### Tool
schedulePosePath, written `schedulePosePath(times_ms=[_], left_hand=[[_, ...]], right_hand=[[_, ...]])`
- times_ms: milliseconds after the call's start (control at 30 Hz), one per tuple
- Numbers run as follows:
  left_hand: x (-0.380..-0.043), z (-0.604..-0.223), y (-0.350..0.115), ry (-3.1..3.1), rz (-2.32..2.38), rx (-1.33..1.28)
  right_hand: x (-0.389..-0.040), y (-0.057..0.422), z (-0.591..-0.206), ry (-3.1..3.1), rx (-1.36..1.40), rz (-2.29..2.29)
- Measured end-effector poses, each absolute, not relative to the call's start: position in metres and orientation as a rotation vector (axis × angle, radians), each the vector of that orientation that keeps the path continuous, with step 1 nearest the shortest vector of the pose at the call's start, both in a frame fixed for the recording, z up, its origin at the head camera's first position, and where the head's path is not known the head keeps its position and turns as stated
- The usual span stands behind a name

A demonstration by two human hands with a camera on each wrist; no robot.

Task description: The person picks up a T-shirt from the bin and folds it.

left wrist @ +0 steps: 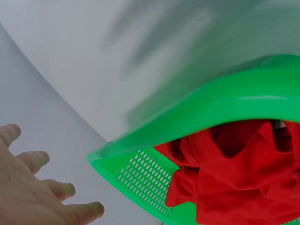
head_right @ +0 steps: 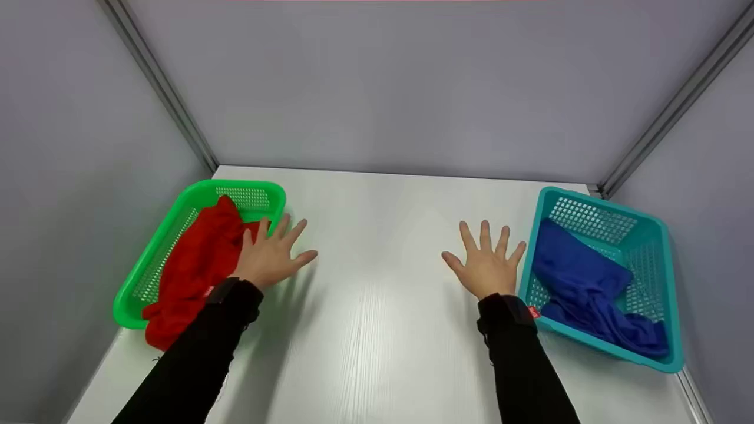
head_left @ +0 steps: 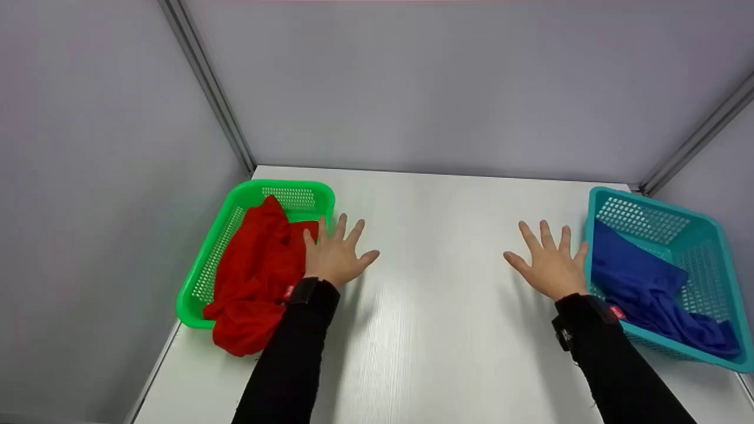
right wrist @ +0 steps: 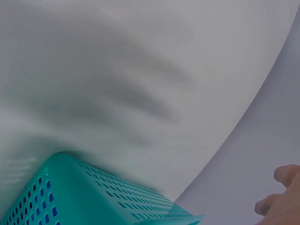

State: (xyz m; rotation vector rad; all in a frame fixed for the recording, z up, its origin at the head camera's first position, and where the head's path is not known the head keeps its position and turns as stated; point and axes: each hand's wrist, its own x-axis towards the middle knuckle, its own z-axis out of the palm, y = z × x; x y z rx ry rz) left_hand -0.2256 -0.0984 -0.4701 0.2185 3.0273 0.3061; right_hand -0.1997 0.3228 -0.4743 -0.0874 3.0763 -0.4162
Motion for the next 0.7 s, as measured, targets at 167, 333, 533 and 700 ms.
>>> schedulePosePath(times_ms=[167, 333, 533, 700], left_hand=[[-0.224, -0.465, -0.105, 3.031, 0.335, 0.213], [-0.222, -0.462, -0.127, 3.018, 0.400, 0.186], [-0.212, -0.470, -0.174, 2.904, 0.462, 0.048], [-0.196, -0.484, -0.212, 2.745, 0.522, -0.084]], right_hand=[[-0.197, 0.317, -0.470, 3.078, -0.119, -0.403], [-0.190, 0.300, -0.474, 3.078, -0.249, -0.375], [-0.170, 0.281, -0.498, 3.069, -0.455, -0.314], [-0.146, 0.279, -0.527, 3.019, -0.569, -0.269]])
